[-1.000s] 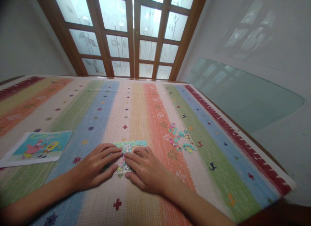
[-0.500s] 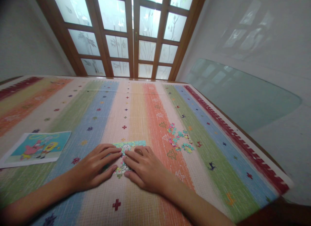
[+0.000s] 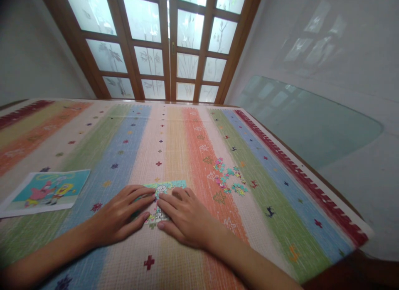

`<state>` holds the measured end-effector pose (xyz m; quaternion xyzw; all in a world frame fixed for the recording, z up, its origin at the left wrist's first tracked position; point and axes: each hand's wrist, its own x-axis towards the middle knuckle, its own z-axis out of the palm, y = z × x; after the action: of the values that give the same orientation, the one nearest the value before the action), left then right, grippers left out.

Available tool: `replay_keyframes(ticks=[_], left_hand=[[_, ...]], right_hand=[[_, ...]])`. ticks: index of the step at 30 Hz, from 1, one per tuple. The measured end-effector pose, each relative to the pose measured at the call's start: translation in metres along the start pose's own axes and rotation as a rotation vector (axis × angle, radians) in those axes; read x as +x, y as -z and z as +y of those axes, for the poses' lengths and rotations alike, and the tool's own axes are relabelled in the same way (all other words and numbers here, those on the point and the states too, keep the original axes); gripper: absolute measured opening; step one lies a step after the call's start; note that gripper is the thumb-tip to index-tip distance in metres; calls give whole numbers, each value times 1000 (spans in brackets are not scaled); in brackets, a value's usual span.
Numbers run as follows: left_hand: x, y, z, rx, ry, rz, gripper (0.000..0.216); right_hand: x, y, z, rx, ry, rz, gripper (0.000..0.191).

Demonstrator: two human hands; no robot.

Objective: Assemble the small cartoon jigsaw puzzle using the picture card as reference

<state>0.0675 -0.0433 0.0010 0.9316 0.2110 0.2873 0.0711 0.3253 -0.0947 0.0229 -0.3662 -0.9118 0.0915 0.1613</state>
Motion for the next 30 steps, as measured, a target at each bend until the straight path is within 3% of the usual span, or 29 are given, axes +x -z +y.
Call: replay_keyframes(ticks=[8, 21, 30], left_hand=[[0, 0, -1, 5, -18, 2, 37], [-2, 1, -2, 22, -3, -39, 40], [-3, -1, -4, 38, -15, -73, 40]], right_hand=[[-1, 4, 0, 212, -105, 20, 49], [-8, 16, 21, 147, -182, 120, 50], [-9, 29, 27, 102, -165, 67, 42]])
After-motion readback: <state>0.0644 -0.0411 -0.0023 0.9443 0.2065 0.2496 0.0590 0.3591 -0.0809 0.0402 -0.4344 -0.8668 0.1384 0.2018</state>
